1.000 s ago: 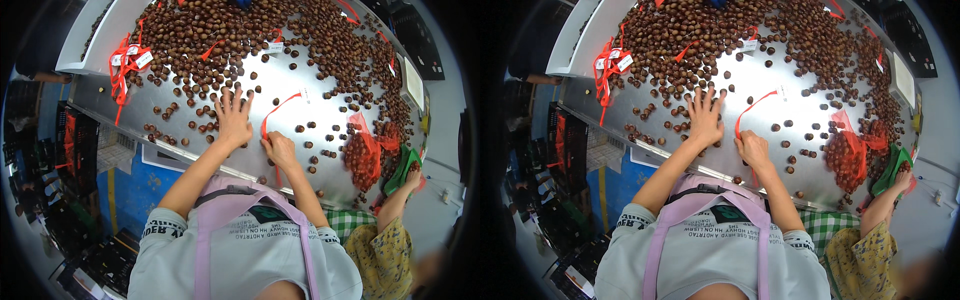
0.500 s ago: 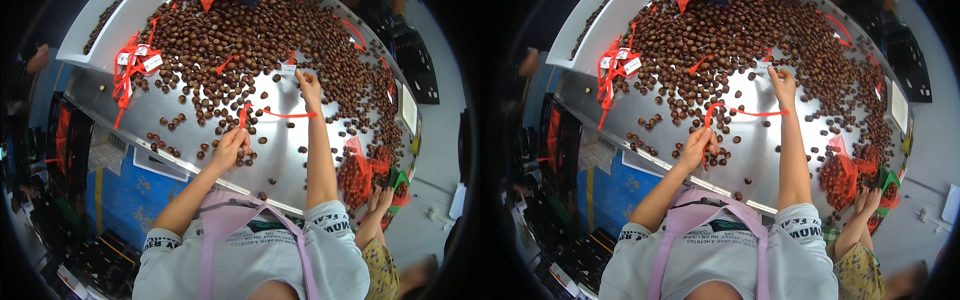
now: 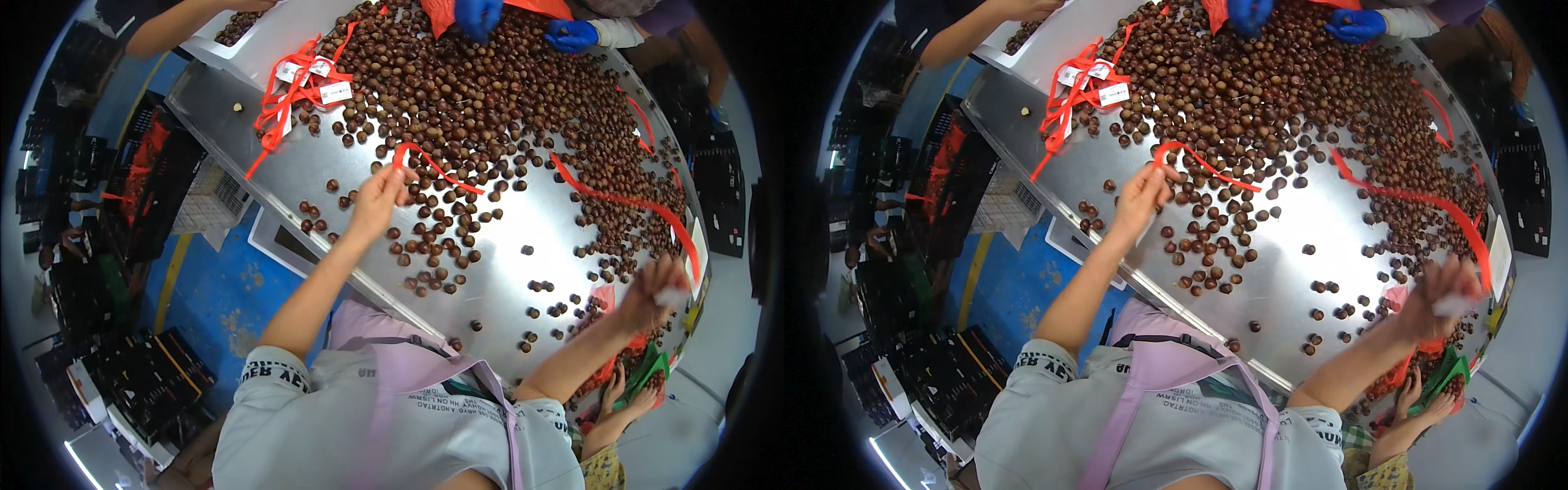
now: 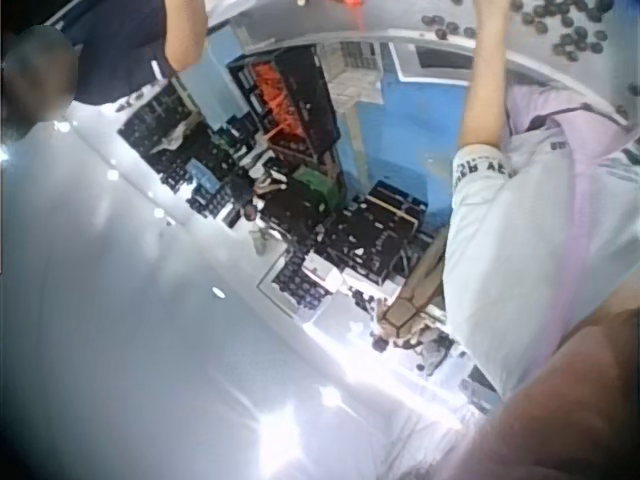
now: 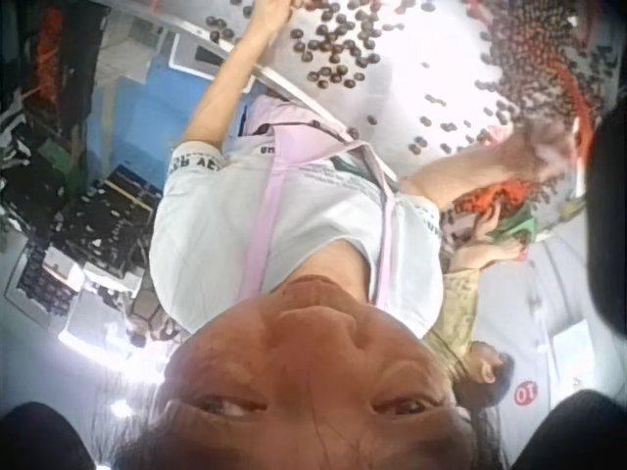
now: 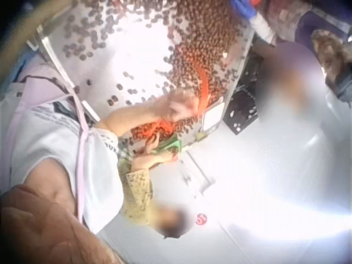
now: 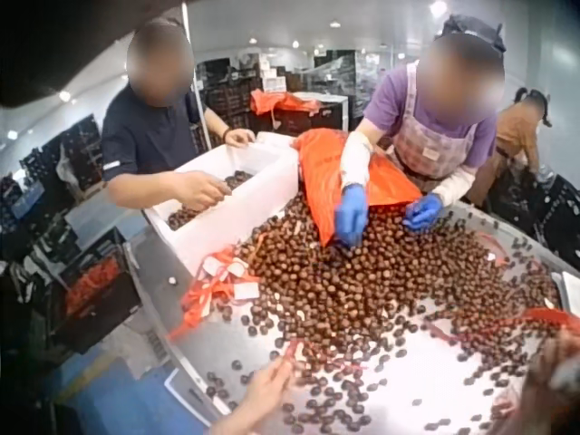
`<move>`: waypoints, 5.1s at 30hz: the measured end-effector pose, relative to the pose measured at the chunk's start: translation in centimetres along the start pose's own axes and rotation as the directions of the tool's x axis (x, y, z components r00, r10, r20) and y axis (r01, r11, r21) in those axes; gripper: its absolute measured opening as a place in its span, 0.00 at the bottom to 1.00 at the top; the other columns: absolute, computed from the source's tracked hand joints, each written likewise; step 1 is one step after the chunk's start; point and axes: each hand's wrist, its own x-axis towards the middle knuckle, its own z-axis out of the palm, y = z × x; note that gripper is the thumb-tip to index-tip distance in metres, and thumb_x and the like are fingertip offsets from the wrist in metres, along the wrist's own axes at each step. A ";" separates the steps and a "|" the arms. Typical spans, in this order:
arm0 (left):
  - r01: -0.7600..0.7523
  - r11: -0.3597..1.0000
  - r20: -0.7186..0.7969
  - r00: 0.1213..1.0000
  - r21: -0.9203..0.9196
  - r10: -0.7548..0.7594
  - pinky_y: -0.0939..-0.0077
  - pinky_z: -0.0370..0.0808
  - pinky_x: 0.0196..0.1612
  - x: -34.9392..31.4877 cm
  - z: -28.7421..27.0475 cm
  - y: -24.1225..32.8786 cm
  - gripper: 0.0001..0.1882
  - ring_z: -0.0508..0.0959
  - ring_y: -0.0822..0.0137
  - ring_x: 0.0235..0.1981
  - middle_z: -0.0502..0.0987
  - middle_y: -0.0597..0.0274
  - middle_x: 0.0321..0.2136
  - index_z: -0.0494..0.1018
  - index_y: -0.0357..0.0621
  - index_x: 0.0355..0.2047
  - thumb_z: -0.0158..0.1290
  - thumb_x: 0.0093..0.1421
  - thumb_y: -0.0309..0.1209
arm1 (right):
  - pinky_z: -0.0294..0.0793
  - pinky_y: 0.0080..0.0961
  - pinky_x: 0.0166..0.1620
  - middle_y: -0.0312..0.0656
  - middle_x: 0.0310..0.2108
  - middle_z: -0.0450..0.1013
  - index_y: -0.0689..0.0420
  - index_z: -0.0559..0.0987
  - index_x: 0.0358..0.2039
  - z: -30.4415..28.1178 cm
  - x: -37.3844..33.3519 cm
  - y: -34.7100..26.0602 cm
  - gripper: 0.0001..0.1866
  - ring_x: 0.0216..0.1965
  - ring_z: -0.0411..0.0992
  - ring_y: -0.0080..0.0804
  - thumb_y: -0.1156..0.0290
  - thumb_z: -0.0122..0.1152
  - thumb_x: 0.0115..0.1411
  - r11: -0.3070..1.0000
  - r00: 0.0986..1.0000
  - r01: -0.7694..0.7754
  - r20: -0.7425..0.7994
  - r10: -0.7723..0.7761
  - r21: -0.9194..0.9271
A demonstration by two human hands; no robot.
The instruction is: The person scoops chestnuts from a large pile on a metal table into red mesh bags. They then tie the bags closed with red ribbons and place them aside. The person occasionally spreads the chestnuts on the table to access more.
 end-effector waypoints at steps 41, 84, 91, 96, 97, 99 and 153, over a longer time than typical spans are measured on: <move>-0.234 0.821 -0.187 0.907 0.520 0.377 0.85 0.55 0.22 8.5 -14.2 9.2 0.18 0.58 0.82 0.18 0.61 0.73 0.15 0.70 0.39 0.24 0.40 0.64 0.38 | 0.54 0.36 0.56 0.40 0.50 0.66 0.47 0.74 0.45 4.7 -6.6 21.3 0.16 0.55 0.58 0.39 0.60 0.54 0.56 0.186 0.897 -0.102 -0.009 0.442 -0.977; -0.758 0.553 0.822 0.530 0.347 0.211 0.59 0.49 0.62 4.2 1.9 -6.0 0.23 0.58 0.58 0.59 0.65 0.53 0.52 0.68 0.38 0.48 0.48 0.56 0.41 | 0.43 0.46 0.61 0.42 0.57 0.59 0.53 0.67 0.53 5.6 -8.6 24.6 0.21 0.61 0.49 0.41 0.60 0.46 0.60 -0.446 0.858 -0.223 -0.391 0.332 -0.867; -0.626 0.337 0.472 0.766 0.703 0.436 0.51 0.49 0.60 12.7 -0.1 -2.6 0.18 0.56 0.53 0.59 0.61 0.54 0.55 0.68 0.43 0.47 0.48 0.54 0.31 | 0.54 0.36 0.56 0.41 0.48 0.67 0.56 0.72 0.46 6.4 -2.5 29.9 0.18 0.53 0.60 0.40 0.70 0.56 0.53 -0.132 0.955 -0.155 -0.182 0.233 -0.979; -0.464 0.184 0.388 0.858 0.866 0.337 0.50 0.39 0.62 17.5 -0.5 -2.3 0.27 0.46 0.54 0.63 0.51 0.56 0.61 0.56 0.48 0.58 0.45 0.58 0.36 | 0.47 0.39 0.59 0.36 0.53 0.63 0.48 0.70 0.50 6.7 1.6 33.9 0.18 0.58 0.56 0.35 0.65 0.51 0.57 -0.202 0.956 -0.021 -0.078 0.283 -0.979; -0.483 0.146 0.419 0.847 0.863 0.327 0.48 0.38 0.62 17.9 -0.5 -2.9 0.28 0.45 0.57 0.64 0.51 0.55 0.61 0.56 0.43 0.58 0.45 0.58 0.38 | 0.44 0.43 0.60 0.33 0.55 0.61 0.45 0.69 0.51 6.6 1.7 34.6 0.19 0.59 0.53 0.34 0.63 0.49 0.59 -0.245 0.941 0.003 -0.080 0.329 -0.969; -0.497 0.111 0.460 0.852 0.861 0.248 0.49 0.37 0.63 17.6 0.1 -3.6 0.30 0.44 0.62 0.64 0.50 0.60 0.61 0.53 0.42 0.59 0.42 0.59 0.40 | 0.41 0.46 0.61 0.32 0.57 0.58 0.44 0.68 0.53 5.8 0.8 35.3 0.20 0.60 0.51 0.33 0.61 0.47 0.60 -0.285 0.918 0.059 -0.060 0.392 -0.957; -0.615 0.480 0.741 0.661 0.625 -0.118 0.47 0.43 0.61 2.0 -2.1 -4.1 0.42 0.40 0.40 0.62 0.42 0.47 0.62 0.52 0.51 0.60 0.56 0.48 0.49 | 0.39 0.50 0.61 0.33 0.57 0.59 0.42 0.73 0.46 8.9 -14.8 21.0 0.22 0.61 0.50 0.36 0.52 0.57 0.50 -0.318 0.788 0.039 -0.166 0.593 -0.947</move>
